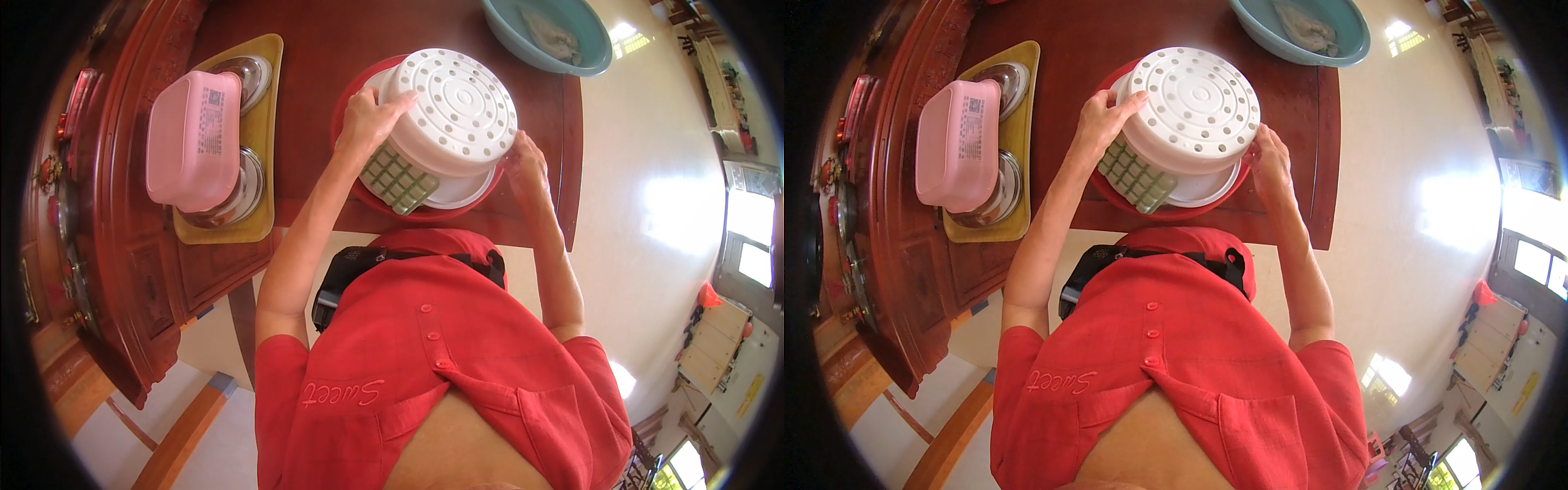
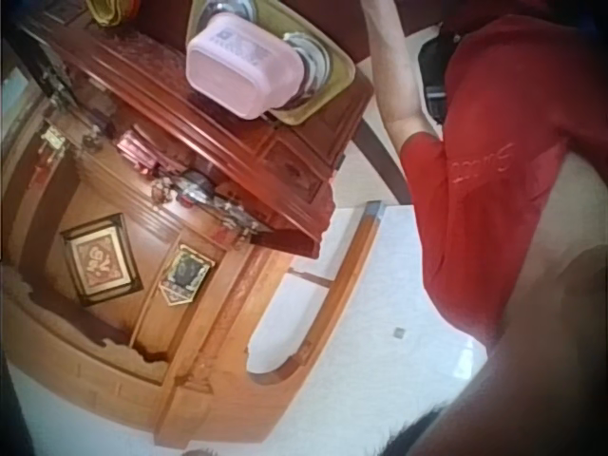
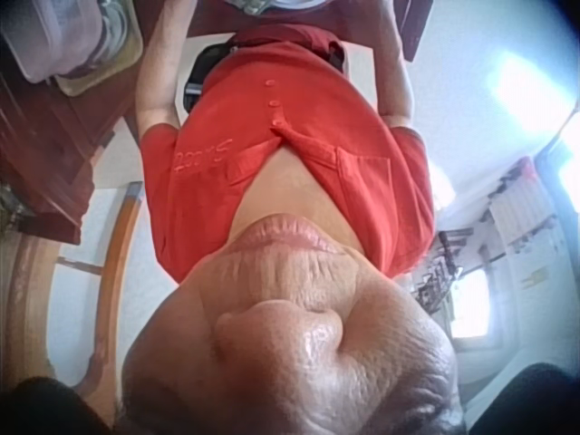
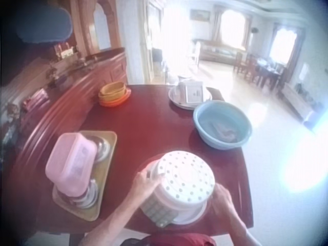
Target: The person washes plates and trays in a basin of water using a cloth. They wipe a red tray with a cloth and then stack the washed plates onto the red tray.
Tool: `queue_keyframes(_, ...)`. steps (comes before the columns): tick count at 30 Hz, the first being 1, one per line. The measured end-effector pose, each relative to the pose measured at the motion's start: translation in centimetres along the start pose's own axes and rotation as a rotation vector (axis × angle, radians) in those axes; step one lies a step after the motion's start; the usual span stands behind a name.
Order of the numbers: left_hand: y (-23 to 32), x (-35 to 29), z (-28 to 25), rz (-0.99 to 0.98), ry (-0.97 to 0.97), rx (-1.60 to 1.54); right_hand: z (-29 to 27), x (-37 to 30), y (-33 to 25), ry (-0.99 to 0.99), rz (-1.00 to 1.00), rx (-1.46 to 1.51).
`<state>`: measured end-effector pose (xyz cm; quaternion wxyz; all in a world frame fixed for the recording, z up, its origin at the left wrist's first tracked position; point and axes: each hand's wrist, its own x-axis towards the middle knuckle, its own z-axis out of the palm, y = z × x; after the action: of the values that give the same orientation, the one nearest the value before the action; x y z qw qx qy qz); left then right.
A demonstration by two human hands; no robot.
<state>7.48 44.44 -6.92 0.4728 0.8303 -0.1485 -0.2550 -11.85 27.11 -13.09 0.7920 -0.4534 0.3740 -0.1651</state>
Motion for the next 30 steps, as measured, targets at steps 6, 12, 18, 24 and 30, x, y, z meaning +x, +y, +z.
queue_keyframes(6,1.2,0.4,-0.1,0.0,-0.048,-0.089,0.9,0.3,-0.6,0.069,-0.047,-0.257)
queue_keyframes(12,2.0,1.0,-0.4,-0.106,-0.145,-0.156,0.7,1.0,-0.4,0.073,-0.014,-0.304)
queue_keyframes(18,-1.3,2.7,0.3,-0.128,-0.069,-0.047,1.9,0.0,-1.7,0.125,-0.024,-0.427)
queue_keyframes(24,-0.4,1.0,-0.6,-0.056,0.07,-0.186,0.5,1.7,-1.0,0.066,0.048,-0.371)
queue_keyframes(30,-10.0,-2.2,-3.5,0.065,0.31,0.109,-1.2,3.0,-0.5,0.083,0.056,-0.25)
